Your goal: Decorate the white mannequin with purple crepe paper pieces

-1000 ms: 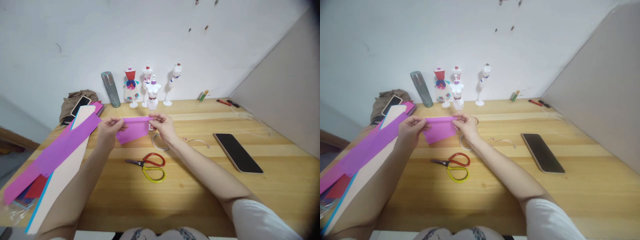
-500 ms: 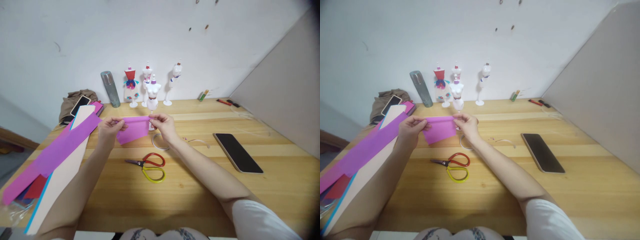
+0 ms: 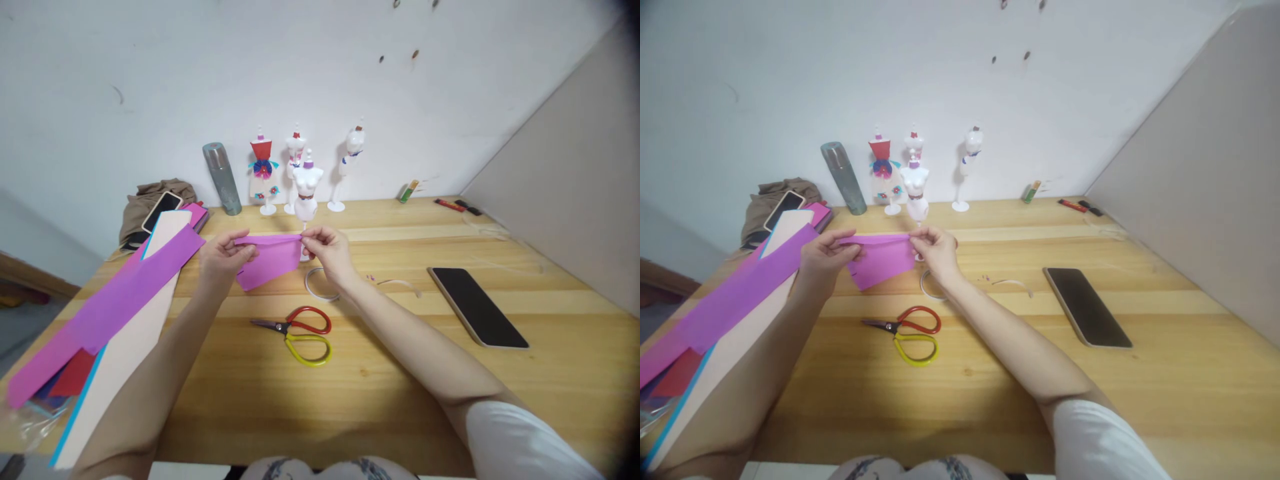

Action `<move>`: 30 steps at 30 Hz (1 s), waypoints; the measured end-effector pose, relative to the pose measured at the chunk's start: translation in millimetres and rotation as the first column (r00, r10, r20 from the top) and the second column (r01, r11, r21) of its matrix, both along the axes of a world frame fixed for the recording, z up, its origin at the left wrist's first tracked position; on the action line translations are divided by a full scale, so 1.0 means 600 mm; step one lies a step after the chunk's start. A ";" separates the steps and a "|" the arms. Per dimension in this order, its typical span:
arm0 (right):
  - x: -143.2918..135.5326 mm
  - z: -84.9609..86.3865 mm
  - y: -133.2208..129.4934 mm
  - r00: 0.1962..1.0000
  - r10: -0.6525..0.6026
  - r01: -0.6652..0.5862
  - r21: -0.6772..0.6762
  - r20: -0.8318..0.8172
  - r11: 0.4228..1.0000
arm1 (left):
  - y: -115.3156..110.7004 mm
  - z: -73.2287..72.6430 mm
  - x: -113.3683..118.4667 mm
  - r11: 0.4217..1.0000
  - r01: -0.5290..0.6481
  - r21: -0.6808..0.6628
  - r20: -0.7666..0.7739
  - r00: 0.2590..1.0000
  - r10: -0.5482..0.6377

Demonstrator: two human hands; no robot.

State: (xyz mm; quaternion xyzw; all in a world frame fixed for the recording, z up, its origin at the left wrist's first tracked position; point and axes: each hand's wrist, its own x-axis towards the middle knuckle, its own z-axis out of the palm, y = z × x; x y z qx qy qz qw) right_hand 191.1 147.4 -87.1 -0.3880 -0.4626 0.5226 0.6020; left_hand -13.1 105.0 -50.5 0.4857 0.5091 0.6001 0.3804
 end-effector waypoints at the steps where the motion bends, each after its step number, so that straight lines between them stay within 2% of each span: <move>1: 0.000 0.000 0.000 1.000 -0.001 0.001 0.000 -0.006 1.000 | -0.001 0.001 0.000 1.000 0.000 -0.007 -0.002 1.000 0.000; 5: -0.001 0.000 0.000 1.000 0.005 -0.005 0.005 -0.009 1.000 | -0.006 0.006 0.000 1.000 0.023 -0.022 -0.017 1.000 -0.023; 11: -0.001 0.000 -0.002 0.999 0.033 -0.033 -0.007 -0.006 0.999 | -0.007 0.005 0.000 0.999 -0.012 0.031 -0.070 0.997 0.014; 24: -0.004 0.001 -0.005 0.999 0.036 -0.036 0.034 0.000 0.999 | 0.001 -0.006 0.003 0.992 -0.078 0.099 -0.055 0.995 0.084; 30: -0.004 -0.002 -0.005 0.999 0.031 -0.031 0.052 0.016 0.998 | 0.001 -0.002 -0.003 0.993 -0.065 0.097 -0.060 0.996 0.071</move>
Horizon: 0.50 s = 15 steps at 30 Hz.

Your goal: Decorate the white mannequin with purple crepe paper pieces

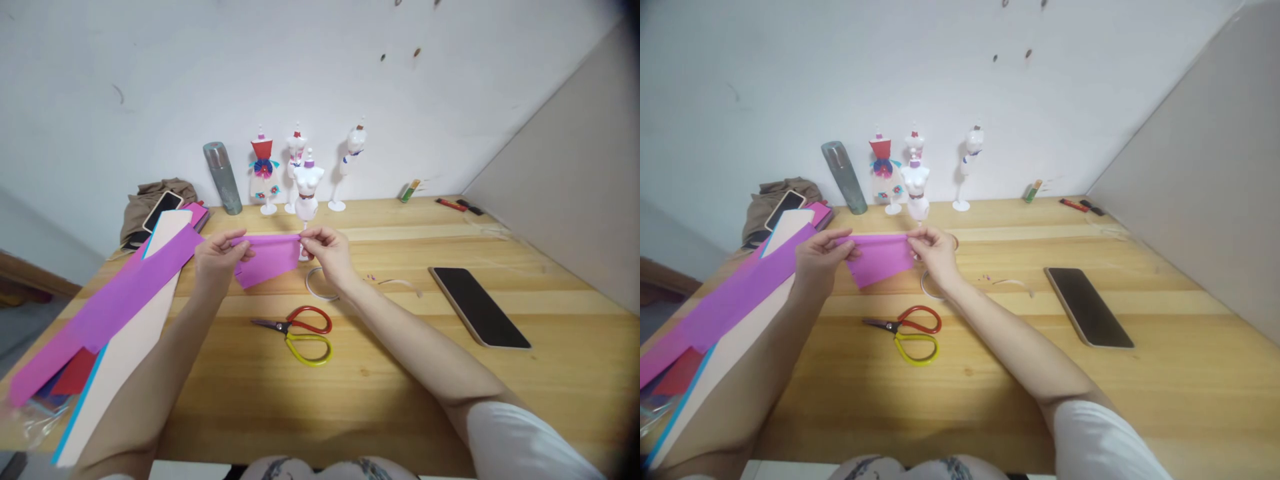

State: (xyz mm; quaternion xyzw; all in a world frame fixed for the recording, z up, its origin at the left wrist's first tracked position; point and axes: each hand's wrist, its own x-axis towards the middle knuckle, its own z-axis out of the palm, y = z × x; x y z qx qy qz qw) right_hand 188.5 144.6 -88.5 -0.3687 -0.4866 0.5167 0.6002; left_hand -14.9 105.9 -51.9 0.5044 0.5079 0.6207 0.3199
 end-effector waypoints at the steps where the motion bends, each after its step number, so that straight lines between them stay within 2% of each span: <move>1: 0.000 0.000 0.000 1.000 -0.003 0.003 -0.001 -0.001 1.000 | 0.000 0.001 -0.002 1.000 -0.001 0.004 -0.016 1.000 0.001; 8: 0.000 0.001 0.001 1.000 -0.004 0.004 0.000 -0.008 1.000 | 0.000 0.001 -0.008 0.999 -0.030 0.026 -0.142 0.989 0.033; 15: -0.001 0.001 -0.001 1.000 -0.014 0.014 0.001 -0.025 1.000 | 0.001 -0.007 -0.009 0.995 -0.077 0.060 -0.177 0.980 0.087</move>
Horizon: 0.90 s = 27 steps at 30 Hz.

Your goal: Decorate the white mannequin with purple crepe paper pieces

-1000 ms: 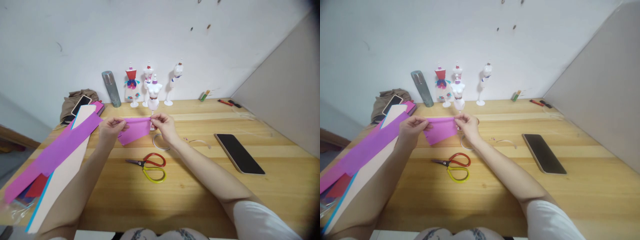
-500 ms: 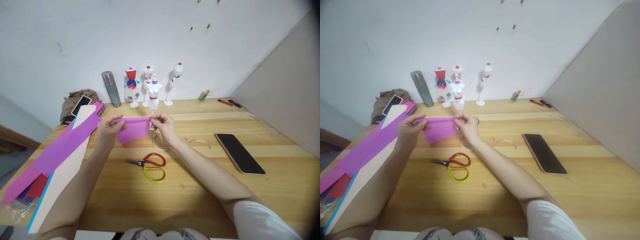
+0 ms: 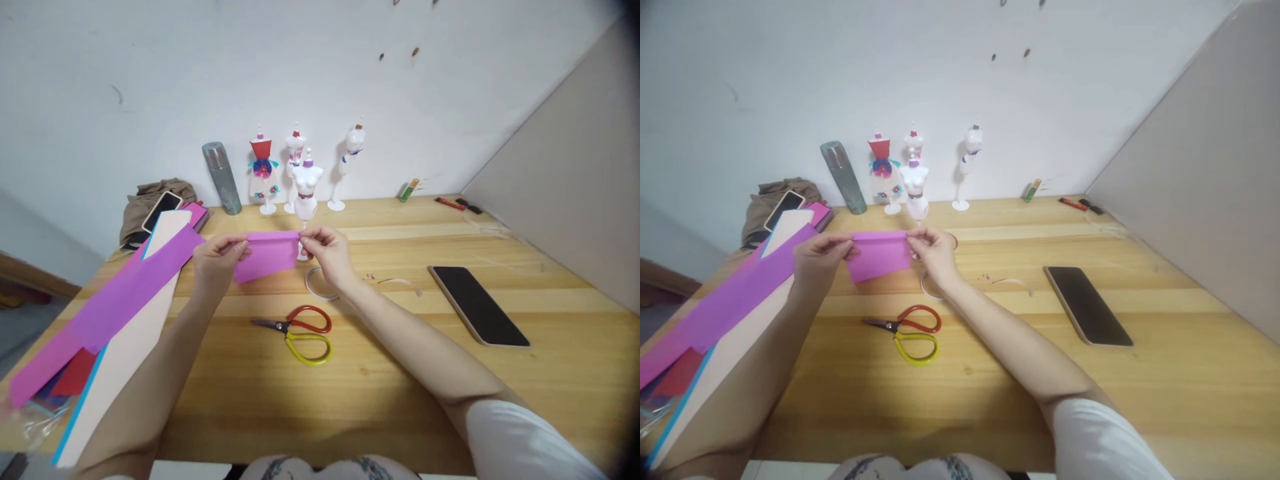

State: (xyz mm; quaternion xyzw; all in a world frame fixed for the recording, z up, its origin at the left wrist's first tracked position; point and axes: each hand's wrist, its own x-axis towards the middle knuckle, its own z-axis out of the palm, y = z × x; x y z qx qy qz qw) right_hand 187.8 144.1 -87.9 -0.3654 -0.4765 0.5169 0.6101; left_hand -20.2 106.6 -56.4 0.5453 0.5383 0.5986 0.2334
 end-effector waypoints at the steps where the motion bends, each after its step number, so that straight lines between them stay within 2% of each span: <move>1: 0.000 0.000 0.000 1.000 -0.001 0.001 -0.005 -0.007 1.000 | 0.000 0.000 0.000 1.000 -0.009 0.013 -0.024 1.000 0.009; 5: 0.001 0.000 0.002 1.000 -0.003 0.002 -0.046 -0.024 0.999 | -0.003 0.004 0.001 0.999 -0.018 0.040 -0.058 0.998 0.021; 11: 0.002 -0.003 0.004 1.000 -0.006 0.006 -0.035 -0.012 0.999 | -0.003 0.011 0.010 1.000 0.017 -0.014 0.154 0.988 -0.015; 19: 0.000 0.000 0.002 0.999 -0.028 0.027 -0.037 -0.045 0.999 | -0.006 0.016 0.014 0.993 0.084 -0.084 0.274 0.960 -0.058; 23: 0.001 0.000 0.003 0.999 -0.040 0.039 -0.019 -0.035 0.999 | -0.005 0.012 0.013 0.991 0.099 -0.093 0.263 0.962 -0.071; 27: 0.003 -0.002 0.004 0.998 -0.053 0.053 -0.001 0.021 0.999 | -0.004 0.004 0.012 0.994 0.068 -0.085 0.180 0.982 -0.052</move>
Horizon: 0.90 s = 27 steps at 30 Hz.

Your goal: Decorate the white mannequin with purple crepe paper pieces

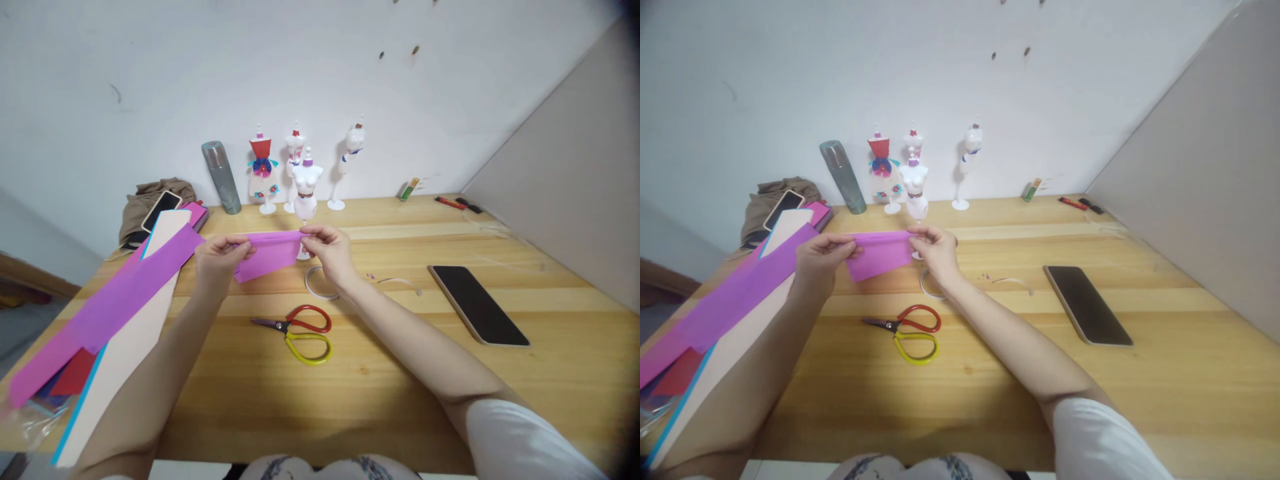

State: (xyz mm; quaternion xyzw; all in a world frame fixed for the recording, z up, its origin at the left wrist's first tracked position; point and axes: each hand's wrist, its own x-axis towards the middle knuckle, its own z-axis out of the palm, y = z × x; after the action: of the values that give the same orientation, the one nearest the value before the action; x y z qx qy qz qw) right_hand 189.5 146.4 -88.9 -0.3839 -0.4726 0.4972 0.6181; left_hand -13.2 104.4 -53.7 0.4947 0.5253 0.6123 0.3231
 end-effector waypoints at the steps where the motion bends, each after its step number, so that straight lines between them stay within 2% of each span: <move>1: 0.000 0.000 0.000 1.000 -0.002 0.002 0.001 0.010 1.000 | 0.000 -0.002 0.000 1.000 -0.010 0.005 -0.020 1.000 0.010; 14: -0.001 -0.009 0.007 0.999 0.003 -0.003 0.015 0.037 1.000 | 0.004 -0.008 0.001 0.997 -0.032 0.075 -0.077 0.996 0.038; 18: 0.000 -0.009 0.005 0.998 -0.003 0.002 0.029 0.055 1.000 | 0.003 -0.015 -0.007 0.992 -0.061 0.113 -0.228 0.970 0.086; 22: 0.000 -0.010 0.004 0.998 -0.015 0.011 0.066 0.068 0.998 | 0.000 -0.014 -0.012 0.974 -0.073 0.213 -0.441 0.882 0.163; 27: 0.000 -0.010 0.005 0.994 -0.020 0.013 0.063 0.112 0.998 | -0.004 -0.009 -0.011 0.961 -0.068 0.270 -0.547 0.810 0.211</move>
State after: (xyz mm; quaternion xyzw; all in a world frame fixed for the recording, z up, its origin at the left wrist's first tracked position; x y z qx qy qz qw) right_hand 189.4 149.6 -95.2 -0.3956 -0.5187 0.4546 0.6065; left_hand -19.6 102.0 -59.1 0.6497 0.5559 0.5167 0.0436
